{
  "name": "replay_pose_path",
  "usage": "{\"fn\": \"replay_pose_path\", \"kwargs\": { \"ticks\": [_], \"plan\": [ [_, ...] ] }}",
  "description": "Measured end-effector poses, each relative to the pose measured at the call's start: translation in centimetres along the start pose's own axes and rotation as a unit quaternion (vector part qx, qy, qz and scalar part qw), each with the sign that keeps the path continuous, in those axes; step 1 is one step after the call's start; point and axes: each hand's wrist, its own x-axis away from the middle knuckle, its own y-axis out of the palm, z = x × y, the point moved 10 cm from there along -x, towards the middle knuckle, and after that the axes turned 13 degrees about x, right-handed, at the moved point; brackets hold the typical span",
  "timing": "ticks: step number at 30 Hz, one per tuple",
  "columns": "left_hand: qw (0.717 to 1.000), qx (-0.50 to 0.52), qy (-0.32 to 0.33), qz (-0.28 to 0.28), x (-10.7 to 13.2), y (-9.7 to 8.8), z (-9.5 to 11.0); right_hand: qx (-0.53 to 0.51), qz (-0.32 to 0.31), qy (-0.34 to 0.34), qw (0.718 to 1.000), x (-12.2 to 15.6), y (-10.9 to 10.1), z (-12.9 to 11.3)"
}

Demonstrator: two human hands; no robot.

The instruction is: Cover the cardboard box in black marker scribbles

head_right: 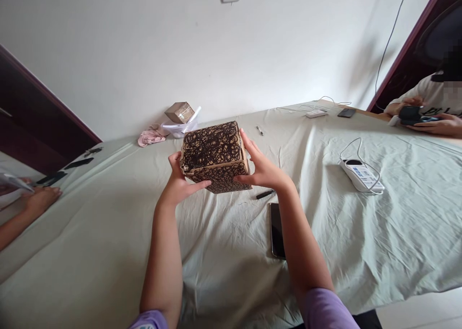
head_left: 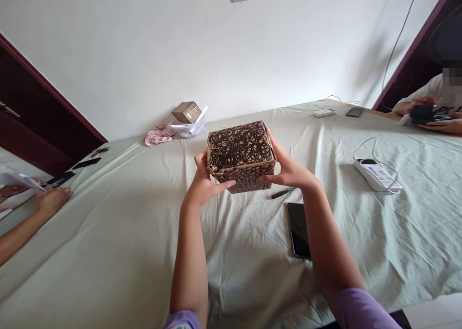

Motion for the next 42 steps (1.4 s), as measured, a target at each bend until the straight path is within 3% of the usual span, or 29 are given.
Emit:
{"fn": "replay_pose_path", "kwargs": {
  "ticks": [14,24,29,32,37,42],
  "plan": [
    [1.0,0.012,-0.007,-0.006,0.2,0.0,0.7,-0.019,-0.004,0.01,1.0,-0.3,0.2,-0.3],
    [0.997,0.031,-0.062,-0.037,0.2,0.4,-0.1,0.009,-0.005,0.037,0.999,-0.1,0.4,0.5],
    [0.997,-0.074,0.022,-0.005,0.5,-1.4,2.4,0.084,-0.014,0.05,0.995,-0.3,0.7,-0.8],
    [0.991,-0.117,0.026,-0.054,1.1,-0.9,3.4,0.152,-0.025,0.043,0.987,-0.4,1.5,-2.5],
    [0.983,-0.021,-0.042,-0.176,1.8,1.5,2.7,0.121,-0.064,0.002,0.991,-0.3,3.4,-5.0],
    [0.988,0.043,-0.04,-0.143,1.0,1.1,2.4,0.05,-0.084,0.007,0.995,-0.3,3.6,-4.7]
  ]
}}
